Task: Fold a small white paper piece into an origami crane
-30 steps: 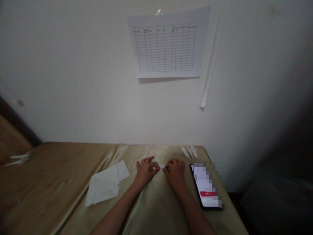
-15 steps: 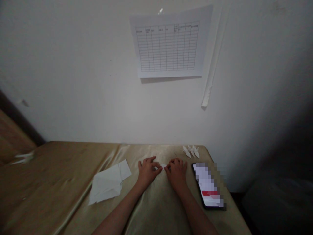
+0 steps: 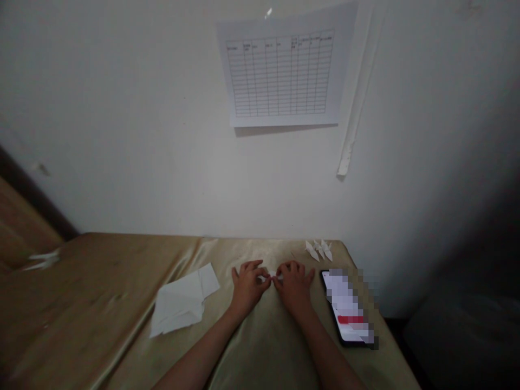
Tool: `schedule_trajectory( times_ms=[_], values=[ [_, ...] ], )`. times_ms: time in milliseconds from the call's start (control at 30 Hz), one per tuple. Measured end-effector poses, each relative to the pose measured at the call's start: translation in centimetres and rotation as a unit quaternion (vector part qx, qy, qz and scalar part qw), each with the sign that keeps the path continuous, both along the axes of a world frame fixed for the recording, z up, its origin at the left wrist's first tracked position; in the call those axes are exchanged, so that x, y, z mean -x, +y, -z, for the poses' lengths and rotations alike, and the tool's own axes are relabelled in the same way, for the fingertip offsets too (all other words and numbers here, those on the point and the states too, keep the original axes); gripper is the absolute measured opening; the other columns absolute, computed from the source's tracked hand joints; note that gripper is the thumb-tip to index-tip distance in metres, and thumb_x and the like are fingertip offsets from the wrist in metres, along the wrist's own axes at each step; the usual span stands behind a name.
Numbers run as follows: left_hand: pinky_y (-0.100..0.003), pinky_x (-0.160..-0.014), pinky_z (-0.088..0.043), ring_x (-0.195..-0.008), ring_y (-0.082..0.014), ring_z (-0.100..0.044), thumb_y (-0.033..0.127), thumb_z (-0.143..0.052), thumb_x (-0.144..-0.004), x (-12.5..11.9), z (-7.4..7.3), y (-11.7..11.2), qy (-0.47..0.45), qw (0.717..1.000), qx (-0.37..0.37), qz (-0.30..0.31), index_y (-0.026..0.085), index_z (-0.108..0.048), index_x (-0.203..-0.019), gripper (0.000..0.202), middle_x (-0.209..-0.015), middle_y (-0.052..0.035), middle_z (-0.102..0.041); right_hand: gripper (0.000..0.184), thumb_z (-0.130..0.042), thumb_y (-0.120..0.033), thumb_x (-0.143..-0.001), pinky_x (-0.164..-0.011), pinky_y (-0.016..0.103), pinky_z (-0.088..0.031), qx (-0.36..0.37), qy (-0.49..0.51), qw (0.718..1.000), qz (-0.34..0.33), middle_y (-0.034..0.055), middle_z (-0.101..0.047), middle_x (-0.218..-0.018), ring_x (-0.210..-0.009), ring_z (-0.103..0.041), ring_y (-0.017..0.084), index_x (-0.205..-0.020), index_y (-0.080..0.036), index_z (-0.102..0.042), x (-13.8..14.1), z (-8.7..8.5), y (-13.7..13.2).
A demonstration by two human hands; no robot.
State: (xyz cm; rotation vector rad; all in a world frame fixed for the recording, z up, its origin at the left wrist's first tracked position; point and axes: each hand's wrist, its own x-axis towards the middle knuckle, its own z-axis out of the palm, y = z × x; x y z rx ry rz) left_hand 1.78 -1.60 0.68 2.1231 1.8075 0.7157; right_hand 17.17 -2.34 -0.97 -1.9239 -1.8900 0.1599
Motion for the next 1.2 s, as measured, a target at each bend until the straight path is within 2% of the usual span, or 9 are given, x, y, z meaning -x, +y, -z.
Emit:
schedule_trajectory(
  times_ms=[367,567,767,933,1200],
  values=[
    [-0.074,-0.118,-0.008,-0.140,-0.0305,-0.041,0.031,-0.069,-0.087,0.5,0.0,0.0,0.006,1.000,0.010,0.008,0.033,-0.075,-0.096,0.011,-0.143,0.0023,-0.061,0.017,-0.062,-0.035,-0.091,-0.112,0.072,-0.011,0.030,0.035,0.999,-0.014,0.0058,-0.062,-0.124,-0.127,-0.045,0.032,-0.103,-0.034,-0.073,-0.7,-0.2,0.2],
    [-0.077,-0.116,-0.005,-0.142,-0.0305,-0.038,0.029,-0.067,-0.088,1.1,-0.3,0.3,0.022,0.998,0.043,0.036,0.036,-0.073,-0.101,0.016,-0.147,0.0030,-0.057,0.027,-0.057,-0.028,-0.092,-0.112,0.071,-0.013,0.051,0.053,0.996,-0.043,0.0029,-0.062,-0.127,-0.130,-0.045,0.031,-0.107,-0.042,-0.075,-1.7,-0.5,0.3],
    [-0.077,-0.116,-0.006,-0.141,-0.0306,-0.039,0.028,-0.066,-0.088,1.3,0.0,0.5,0.030,0.998,0.034,0.042,0.037,-0.073,-0.103,0.019,-0.147,0.0025,-0.057,0.035,-0.055,-0.025,-0.090,-0.113,0.065,-0.020,0.056,0.037,0.996,-0.056,0.0020,-0.063,-0.126,-0.126,-0.049,0.029,-0.112,-0.045,-0.074,-2.5,-0.2,0.6],
    [-0.078,-0.115,-0.008,-0.141,-0.0317,-0.040,0.032,-0.069,-0.087,1.8,0.0,0.4,0.033,0.997,0.024,0.061,0.039,-0.074,-0.105,0.019,-0.146,0.0025,-0.058,0.036,-0.056,-0.024,-0.090,-0.114,0.061,-0.019,0.036,0.034,0.997,-0.050,0.0045,-0.063,-0.127,-0.127,-0.048,0.029,-0.120,-0.039,-0.070,-2.5,0.2,0.5],
    [-0.071,-0.121,-0.003,-0.139,-0.0280,-0.042,0.022,-0.069,-0.087,1.7,-0.8,0.2,0.035,0.996,-0.028,0.081,0.035,-0.073,-0.107,0.025,-0.142,-0.0004,-0.060,0.016,-0.063,-0.031,-0.088,-0.112,0.047,-0.026,0.007,0.026,0.998,-0.056,0.0065,-0.066,-0.117,-0.120,-0.053,0.027,-0.098,-0.028,-0.075,-2.4,-0.1,0.2]
  ],
)
